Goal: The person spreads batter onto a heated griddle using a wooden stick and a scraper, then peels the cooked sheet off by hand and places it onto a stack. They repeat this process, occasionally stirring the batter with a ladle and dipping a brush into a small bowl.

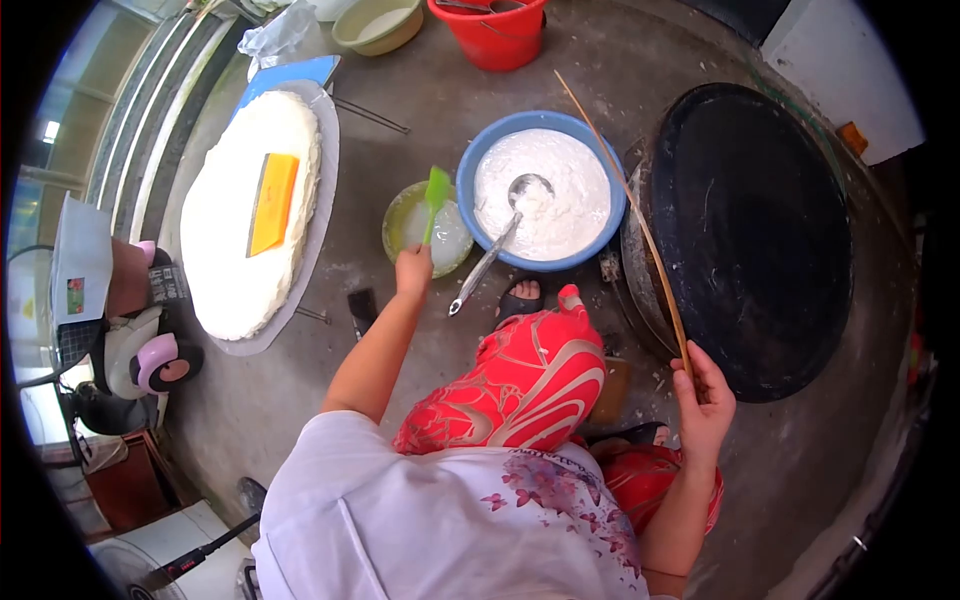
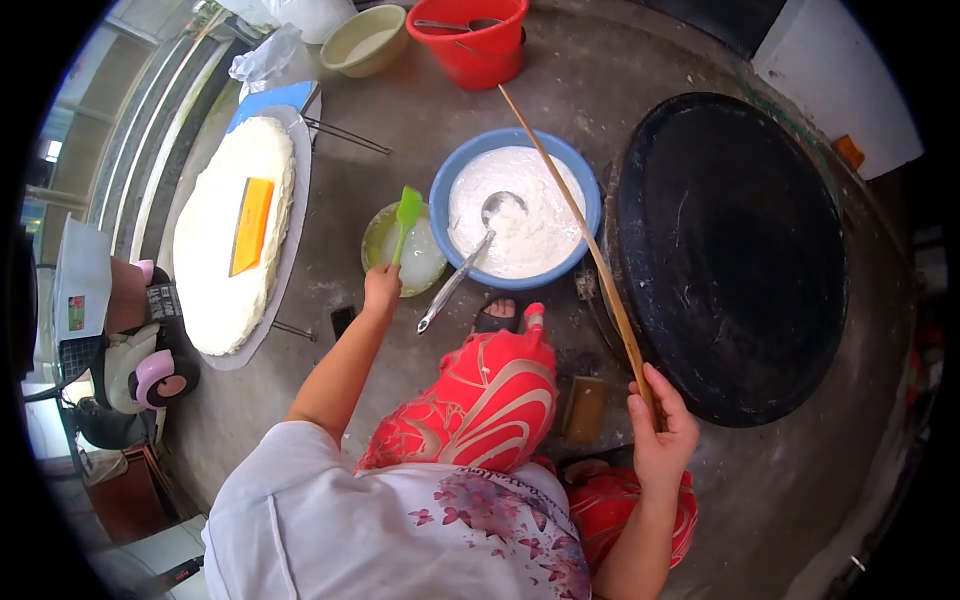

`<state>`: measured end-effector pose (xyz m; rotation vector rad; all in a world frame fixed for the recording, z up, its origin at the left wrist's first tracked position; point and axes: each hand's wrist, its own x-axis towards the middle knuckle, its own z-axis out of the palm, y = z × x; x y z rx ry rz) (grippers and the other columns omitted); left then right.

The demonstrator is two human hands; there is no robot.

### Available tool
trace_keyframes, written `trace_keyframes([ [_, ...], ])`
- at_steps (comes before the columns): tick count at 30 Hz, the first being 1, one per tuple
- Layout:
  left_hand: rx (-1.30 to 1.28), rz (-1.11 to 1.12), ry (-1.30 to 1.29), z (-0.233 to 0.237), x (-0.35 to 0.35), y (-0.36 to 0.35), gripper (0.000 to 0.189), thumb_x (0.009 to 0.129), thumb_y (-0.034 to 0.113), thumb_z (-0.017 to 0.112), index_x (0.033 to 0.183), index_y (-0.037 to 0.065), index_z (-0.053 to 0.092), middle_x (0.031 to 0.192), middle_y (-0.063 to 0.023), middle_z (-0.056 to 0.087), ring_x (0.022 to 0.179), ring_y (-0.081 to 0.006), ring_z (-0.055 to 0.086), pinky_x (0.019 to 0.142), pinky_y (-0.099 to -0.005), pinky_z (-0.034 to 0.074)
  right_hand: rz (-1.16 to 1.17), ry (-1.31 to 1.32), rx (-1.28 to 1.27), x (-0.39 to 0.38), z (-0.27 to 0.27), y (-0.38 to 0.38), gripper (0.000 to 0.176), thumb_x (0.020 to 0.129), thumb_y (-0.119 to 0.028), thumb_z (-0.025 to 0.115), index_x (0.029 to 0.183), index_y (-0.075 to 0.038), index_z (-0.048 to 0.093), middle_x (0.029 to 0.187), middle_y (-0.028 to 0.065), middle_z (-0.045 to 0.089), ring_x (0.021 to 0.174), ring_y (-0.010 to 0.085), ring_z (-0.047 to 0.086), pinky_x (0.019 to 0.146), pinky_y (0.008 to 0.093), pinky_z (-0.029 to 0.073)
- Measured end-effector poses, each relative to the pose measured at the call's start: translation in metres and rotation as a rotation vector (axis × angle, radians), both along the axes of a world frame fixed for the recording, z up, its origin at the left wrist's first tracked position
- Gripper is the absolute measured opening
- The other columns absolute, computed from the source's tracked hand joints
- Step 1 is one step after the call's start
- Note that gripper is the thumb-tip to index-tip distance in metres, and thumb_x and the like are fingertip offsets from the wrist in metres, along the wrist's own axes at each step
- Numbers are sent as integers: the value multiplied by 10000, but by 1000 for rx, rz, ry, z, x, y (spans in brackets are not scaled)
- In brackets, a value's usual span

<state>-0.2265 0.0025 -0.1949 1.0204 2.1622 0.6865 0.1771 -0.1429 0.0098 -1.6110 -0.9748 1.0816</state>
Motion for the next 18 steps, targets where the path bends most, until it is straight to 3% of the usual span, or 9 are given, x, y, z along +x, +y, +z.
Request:
trace_keyframes([
  [2,63,-70,-235,35,34,12,192,816,151,459,791,8,585,539,-20,472,437,-119,431,386,-278,325,-9,7,-6,0,-1,1,337,798,51,561,1132,15,541,1014,81,597,895,109,573,781,200,442],
  [4,-76,-149,-446,69,75,23,165,807,124,424,787,19,549,560,-14,457,436,-120,415,380,-261,314,-49,31,6,0,-2,4,344,802,54,554,1142,12,534,1001,82,600,891,107,572,770,195,444],
  [8,-323,-305,-542,51,155,51,151,779,80,392,791,31,534,632,-61,495,454,-146,428,366,-288,308,-24,-1,0,3,-3,9,350,801,54,556,1148,16,527,996,85,601,892,108,570,766,194,445],
  [10,-405,-205,-573,59,198,59,159,779,84,393,776,8,532,615,-86,500,457,-164,445,366,-316,317,-48,-18,-4,2,-4,12,352,802,54,555,1150,15,526,989,88,602,892,105,568,765,194,444],
  [12,-296,-411,-388,-28,234,70,166,733,26,443,759,-50,588,693,-222,587,595,-345,589,508,-433,441,-66,-8,-24,0,-4,13,351,803,52,556,1151,15,526,986,88,603,892,104,568,765,194,444],
  [16,-325,-469,-356,4,233,40,159,755,61,433,690,-39,538,595,-161,506,451,-272,468,416,-441,356,-72,-40,-40,4,-6,8,348,806,48,554,1151,16,525,995,88,600,886,105,569,766,192,443],
  [18,-32,-749,-88,-1,212,26,147,740,61,460,708,-47,553,647,-221,541,539,-341,530,521,-458,410,-87,3,-69,2,1,7,348,805,51,553,1150,20,524,1003,89,597,889,107,569,768,191,442],
])
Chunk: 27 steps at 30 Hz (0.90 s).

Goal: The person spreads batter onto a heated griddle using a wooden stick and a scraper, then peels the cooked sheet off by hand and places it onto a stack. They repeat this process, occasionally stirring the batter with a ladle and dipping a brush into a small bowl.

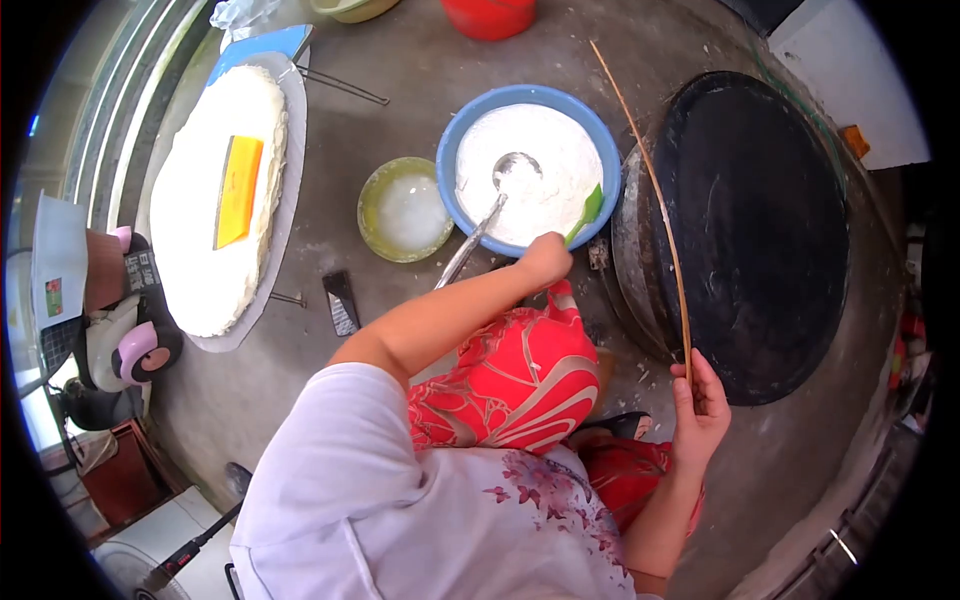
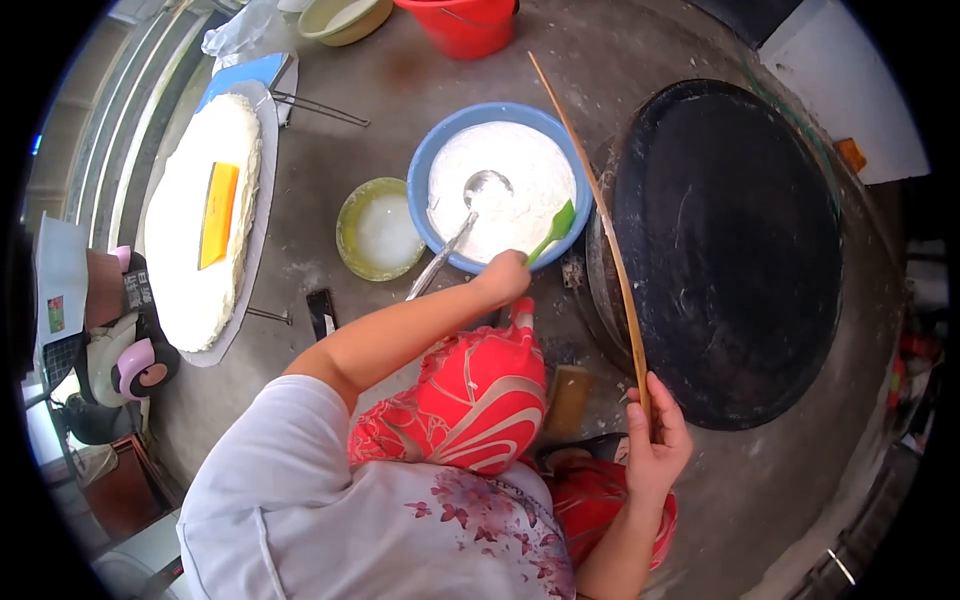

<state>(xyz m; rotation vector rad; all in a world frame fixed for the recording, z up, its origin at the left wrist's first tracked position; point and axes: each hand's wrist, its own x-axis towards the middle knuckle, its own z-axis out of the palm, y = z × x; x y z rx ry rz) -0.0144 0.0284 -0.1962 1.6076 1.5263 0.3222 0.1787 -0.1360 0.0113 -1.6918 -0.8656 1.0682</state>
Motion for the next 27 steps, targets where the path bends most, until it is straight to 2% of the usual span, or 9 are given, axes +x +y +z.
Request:
trace_keyframes([
  [2,-90,-107,57,13,-27,-5,170,740,86,474,772,-51,570,727,-267,568,684,-362,579,637,-421,442,-16,44,-27,-1,1,-2,348,804,55,552,1149,25,523,1012,91,593,891,109,569,769,191,441],
  [4,-480,-124,76,52,-52,4,180,747,101,484,815,-30,587,785,-263,584,786,-375,577,701,-409,440,15,-14,11,0,-4,-2,350,801,63,549,1149,27,522,1024,94,586,897,112,568,763,188,442],
  [6,-209,-377,165,26,-87,10,178,741,96,488,829,-18,591,781,-232,594,766,-357,585,688,-409,445,10,8,26,-1,-6,1,352,800,66,549,1149,27,522,1029,95,583,900,113,567,761,188,443],
  [9,-115,-555,284,35,-122,25,179,727,87,496,842,-1,602,789,-214,600,769,-342,589,693,-404,444,11,28,49,-1,-5,3,353,798,71,548,1148,26,524,1039,93,578,903,113,567,758,189,445],
  [14,-152,-690,399,60,-142,56,230,692,98,503,866,33,638,859,-190,622,832,-335,595,735,-402,462,34,14,72,0,-7,5,352,795,76,546,1143,23,529,1042,84,576,907,113,568,763,193,447],
  [16,-170,-856,593,72,-147,71,238,693,88,498,880,40,638,863,-182,624,851,-324,595,733,-398,464,22,-9,31,0,-7,8,349,793,73,552,1137,20,535,1032,81,581,902,112,569,766,193,448],
  [22,-151,-1023,796,73,-156,116,235,699,73,537,910,70,640,885,-144,627,846,-321,591,735,-388,464,16,-27,25,5,-14,11,336,792,66,556,1124,17,547,1042,82,583,906,117,574,787,200,446],
  [25,-164,-1050,1090,90,-148,137,246,688,90,556,917,85,647,913,-126,634,892,-289,603,721,-393,489,6,-3,29,7,-16,11,336,788,68,559,1121,15,550,1052,81,584,911,121,575,799,211,444],
  [27,-155,-1023,1146,100,-142,149,232,690,85,561,901,67,654,930,-125,635,894,-282,608,710,-387,491,4,-16,28,8,-14,12,338,785,69,562,1118,12,553,1052,82,585,911,122,576,803,216,442],
])
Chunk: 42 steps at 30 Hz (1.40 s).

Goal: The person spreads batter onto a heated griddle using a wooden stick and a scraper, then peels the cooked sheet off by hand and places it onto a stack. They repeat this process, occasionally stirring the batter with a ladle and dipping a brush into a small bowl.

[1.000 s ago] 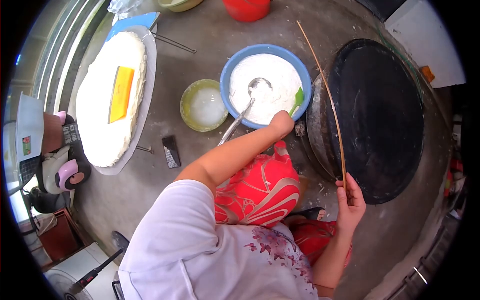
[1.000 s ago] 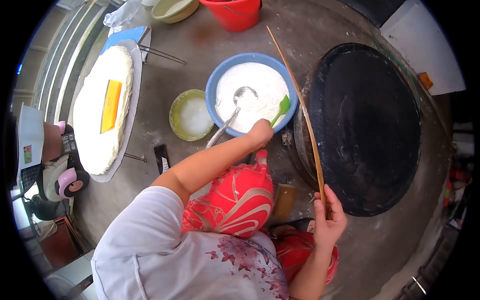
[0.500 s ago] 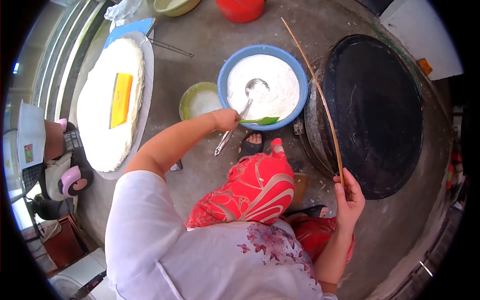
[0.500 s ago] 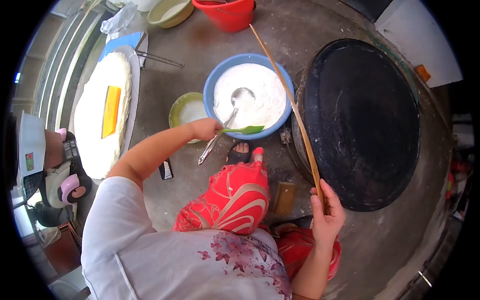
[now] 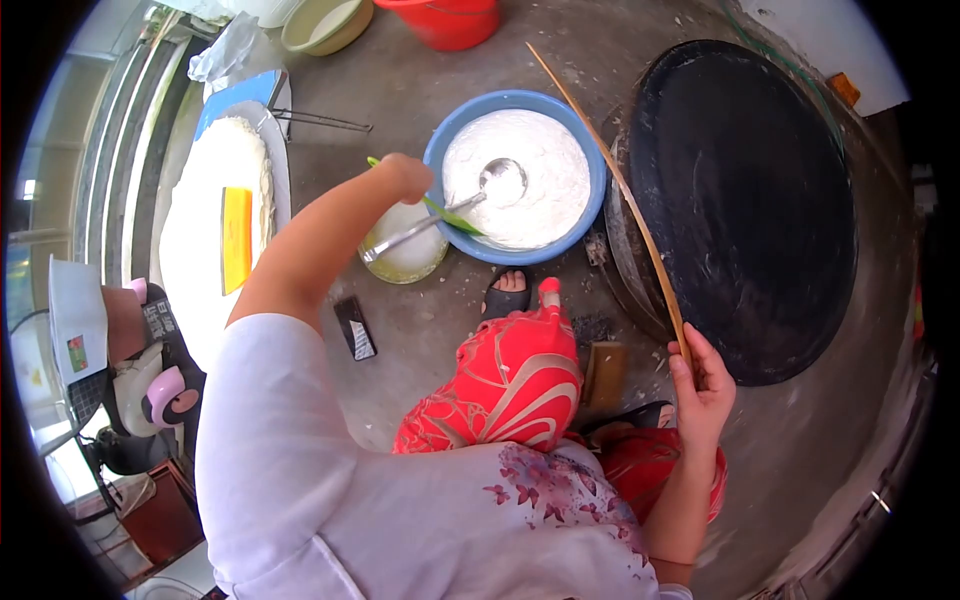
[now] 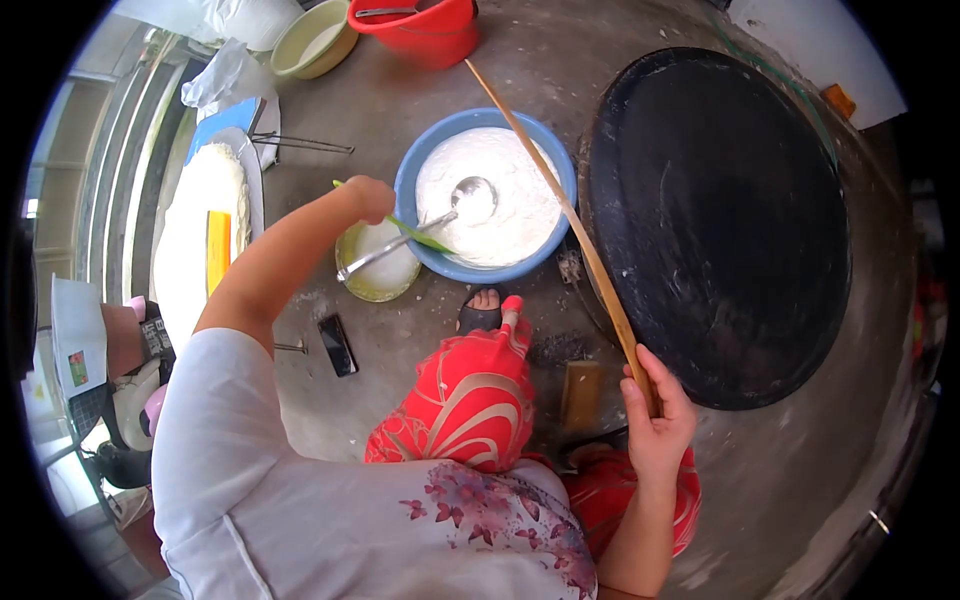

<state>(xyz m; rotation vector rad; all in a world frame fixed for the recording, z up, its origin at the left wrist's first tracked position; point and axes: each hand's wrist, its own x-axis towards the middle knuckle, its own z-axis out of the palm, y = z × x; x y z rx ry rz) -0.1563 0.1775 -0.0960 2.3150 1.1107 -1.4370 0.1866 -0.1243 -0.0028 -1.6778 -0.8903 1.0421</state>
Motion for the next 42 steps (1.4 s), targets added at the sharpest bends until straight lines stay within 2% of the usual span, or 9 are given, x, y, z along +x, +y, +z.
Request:
trace_keyframes([
  [12,312,-242,-84,39,24,-4,137,711,163,588,777,87,680,834,-88,659,813,-247,631,649,-360,481,-2,-57,79,4,1,-9,329,753,43,603,1079,0,584,1010,103,615,904,135,579,804,233,429],
  [17,161,399,-544,48,4,-23,223,737,203,566,788,2,649,690,-133,621,658,-258,605,603,-339,460,23,-102,94,0,0,-7,313,757,1,615,1069,-3,590,997,114,624,900,149,584,803,241,428],
  [21,-155,1236,-837,32,-2,-71,274,842,265,518,762,22,618,536,-1,430,467,-87,389,422,-234,320,85,-93,33,-6,-9,-10,302,773,-41,612,1075,-28,590,962,117,633,873,145,592,776,239,437],
  [24,-852,2056,-966,21,-4,-112,301,915,306,405,900,25,510,568,43,364,439,-44,320,415,-215,280,126,-80,13,-13,-21,-13,297,779,-55,611,1075,-42,591,937,116,639,844,140,597,754,239,442],
  [25,-853,2052,-977,15,-9,-126,301,915,306,405,900,25,510,568,43,364,439,-44,320,415,-215,280,144,-71,-4,-16,-25,-15,296,779,-56,611,1074,-48,591,923,114,641,826,139,600,742,239,444],
  [27,-1560,2185,-1248,9,-11,-154,319,928,313,368,934,24,501,562,43,342,435,-49,320,436,-210,282,176,-126,2,-19,-25,-17,289,779,-60,612,1067,-48,596,919,113,643,809,147,607,726,237,447],
  [33,-1964,2167,-1350,21,-17,-193,314,927,317,371,937,28,494,558,30,336,434,-54,324,451,-220,295,367,-241,-3,-22,-44,-19,255,785,-59,604,1040,-46,616,919,130,643,834,169,623,720,242,457],
  [38,-1959,2028,-1438,27,-21,-195,338,929,311,363,989,7,499,555,22,335,431,-55,319,440,-216,295,177,-233,55,-14,-76,-18,258,829,-62,557,1083,-73,599,806,57,655,720,92,592,685,223,456],
  [42,-1544,2112,-1510,19,-39,-201,362,930,323,355,1004,-1,498,556,18,328,428,-66,309,428,-220,287,162,-56,-193,-16,-69,-20,275,855,-91,524,1126,-79,568,723,39,629,614,89,569,596,233,456],
])
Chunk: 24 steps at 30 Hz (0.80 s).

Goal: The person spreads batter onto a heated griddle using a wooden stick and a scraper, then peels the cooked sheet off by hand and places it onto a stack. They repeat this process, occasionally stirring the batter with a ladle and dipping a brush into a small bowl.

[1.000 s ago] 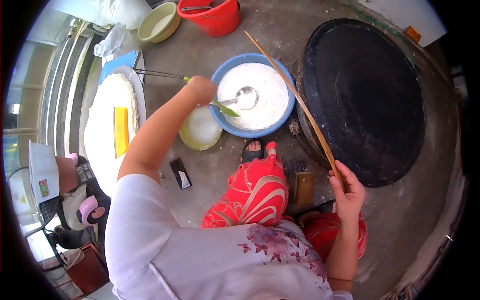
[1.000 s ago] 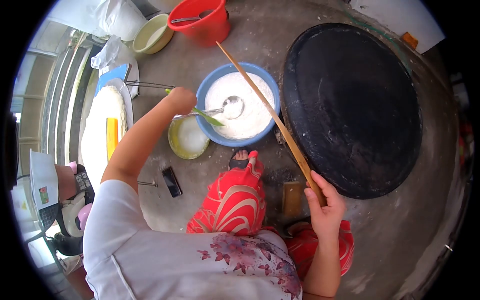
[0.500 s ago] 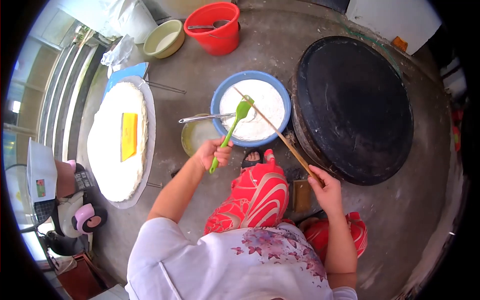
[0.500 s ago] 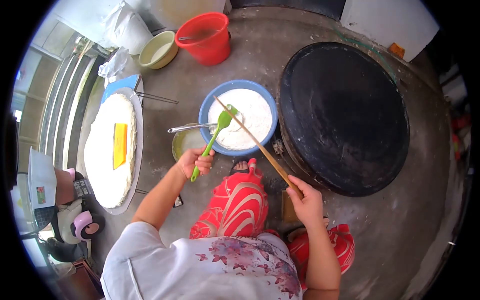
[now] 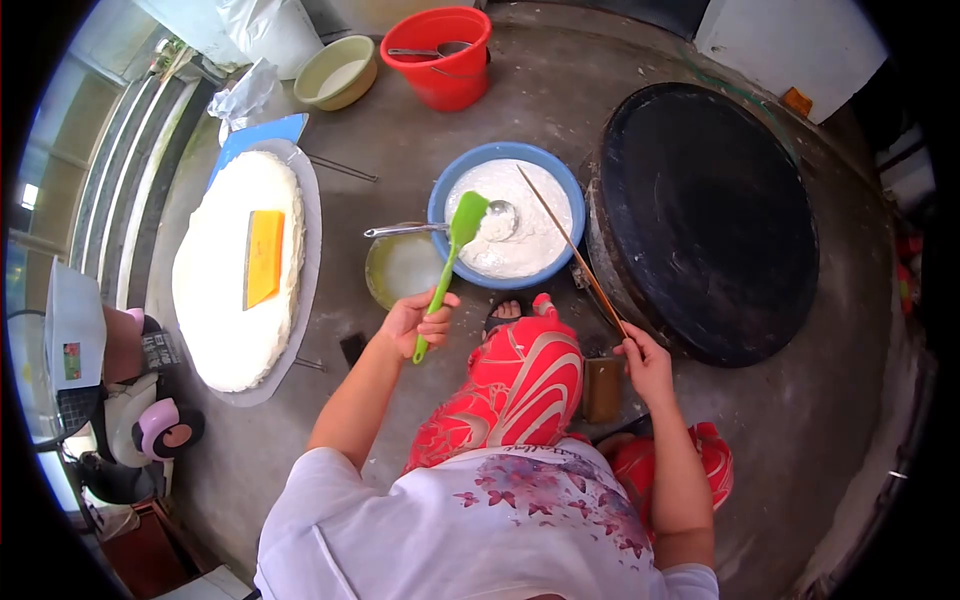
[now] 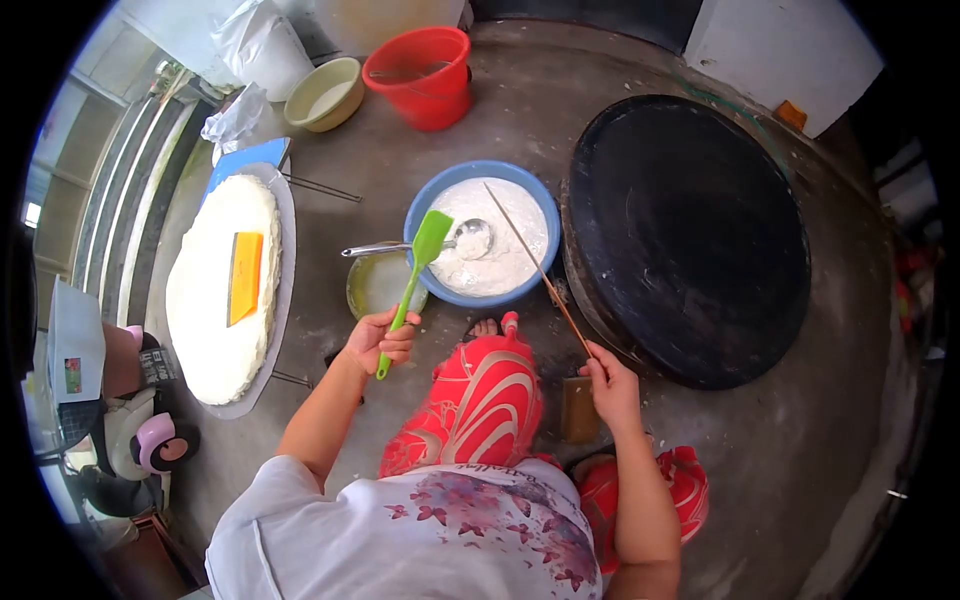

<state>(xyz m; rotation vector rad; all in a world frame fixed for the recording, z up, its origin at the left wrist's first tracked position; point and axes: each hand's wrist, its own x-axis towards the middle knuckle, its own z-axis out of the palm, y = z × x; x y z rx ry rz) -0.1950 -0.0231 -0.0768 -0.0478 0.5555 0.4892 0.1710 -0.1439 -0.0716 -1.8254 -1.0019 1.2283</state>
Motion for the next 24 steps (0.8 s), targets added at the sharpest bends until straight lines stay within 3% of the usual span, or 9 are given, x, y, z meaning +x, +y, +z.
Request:
trace_keyframes([
  [3,81,-6,298,-9,-20,-10,370,925,345,358,993,9,496,553,14,332,426,-84,311,425,-225,283,73,-174,59,-2,-9,-3,263,867,-102,507,1122,-76,567,689,31,613,521,71,509,514,221,426],
  [6,73,39,644,-35,-41,-21,333,918,329,378,942,25,512,543,9,356,427,-87,325,411,-234,276,25,-82,-20,-10,11,0,262,872,-111,503,1123,-70,563,692,32,619,492,53,477,486,209,407],
  [8,139,-24,1132,-55,-54,-27,226,868,241,447,842,34,534,541,-17,400,437,-117,378,400,-264,306,39,-68,-2,-11,16,3,261,871,-109,504,1122,-68,564,692,32,619,493,54,480,488,208,410],
  [12,374,-200,1407,-127,-84,-21,149,783,155,497,810,22,559,577,-69,473,474,-172,465,413,-308,371,40,-16,22,-14,14,6,265,870,-105,507,1126,-63,561,708,22,621,503,48,478,492,200,410],
  [15,576,-329,1608,-168,-90,-6,177,715,99,512,855,15,580,632,-134,539,559,-260,551,517,-349,453,53,6,15,-14,17,8,277,879,-95,491,1148,-54,543,744,26,619,512,40,458,487,184,391],
  [17,805,-363,1892,-179,-85,4,232,711,96,522,922,23,586,805,-167,595,785,-304,585,695,-385,465,68,17,14,-13,19,8,288,887,-86,474,1168,-44,526,774,33,615,518,37,440,481,171,374],
  [19,651,-712,2148,-106,-44,30,356,708,99,541,1059,46,559,1126,-186,523,1108,-339,449,865,-425,390,66,-2,8,-12,20,9,287,886,-79,471,1165,-43,528,780,33,614,521,38,440,488,170,373],
  [23,1428,-490,2527,-90,-34,75,634,711,141,566,1302,138,340,1350,-141,290,1265,-329,224,996,-485,231,33,-15,48,-10,17,8,268,869,-111,516,1131,-74,563,748,23,636,519,34,475,499,187,408],
  [24,1433,-489,2524,-91,-37,85,634,711,141,566,1302,138,340,1350,-141,290,1265,-329,224,996,-485,231,34,-11,54,-10,17,8,269,868,-111,518,1131,-77,563,750,23,637,520,33,476,501,187,409],
])
